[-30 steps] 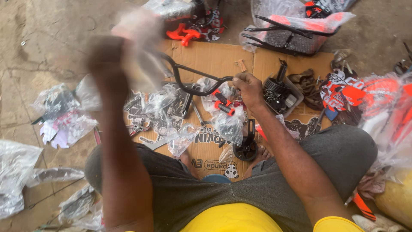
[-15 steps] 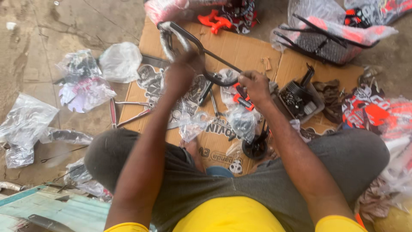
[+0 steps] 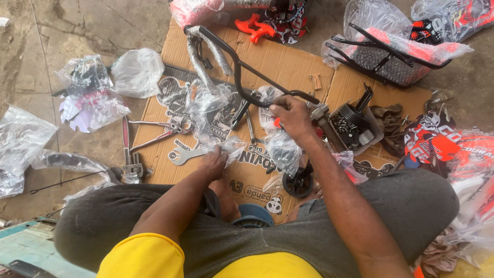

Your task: The person assembles bicycle handlebar components while sitting on the floor. They use a screwdriver to tighten a black plastic part, attach an orange plastic piece, and then install orange grips onto the handlebars.

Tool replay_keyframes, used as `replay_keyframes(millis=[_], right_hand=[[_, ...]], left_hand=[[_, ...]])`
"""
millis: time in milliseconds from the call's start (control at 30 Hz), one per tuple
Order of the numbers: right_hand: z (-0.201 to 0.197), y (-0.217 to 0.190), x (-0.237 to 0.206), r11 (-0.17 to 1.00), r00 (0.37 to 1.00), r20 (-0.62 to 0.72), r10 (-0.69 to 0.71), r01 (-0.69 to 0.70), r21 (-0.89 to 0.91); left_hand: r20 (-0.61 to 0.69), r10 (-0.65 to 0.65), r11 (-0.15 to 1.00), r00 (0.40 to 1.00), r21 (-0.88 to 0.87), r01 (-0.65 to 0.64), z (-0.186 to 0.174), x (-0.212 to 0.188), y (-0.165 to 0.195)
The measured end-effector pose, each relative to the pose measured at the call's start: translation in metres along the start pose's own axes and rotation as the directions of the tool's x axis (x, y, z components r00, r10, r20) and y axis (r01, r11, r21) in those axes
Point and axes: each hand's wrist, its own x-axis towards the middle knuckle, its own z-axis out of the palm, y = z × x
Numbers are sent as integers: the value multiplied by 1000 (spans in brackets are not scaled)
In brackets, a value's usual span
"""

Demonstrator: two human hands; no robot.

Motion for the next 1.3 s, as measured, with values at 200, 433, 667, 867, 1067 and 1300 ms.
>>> replay_keyframes(millis=[200,433,667,867,1067,1300], right_hand=[[8,-15,2,1000,999,34,1,0,-28],[10,5,12,985,997,27,72,-67,-157],[-11,35,15,963,999,-29,43,-49,-266],[-35,54,34,950,986,-163,21,-71,-304],[-67,72,52,987,907,-416,69,-124,-106],[-48,72,83,973,902,-424,80,-164,-164]], left_hand=[[-199,-35,981,979,-193,-4,-13,23,-28],[-264,-359,889,895,-389,242,-114,48,-66],[-330,-385,831,862,-530,168,-91,113,-76],[-342,-813,553,472,-708,440,-88,90,-158],[112,-913,-179,-393,-974,138,-119,34,-226],[-866,-419,698,273,-499,-513,-151,146,-21]])
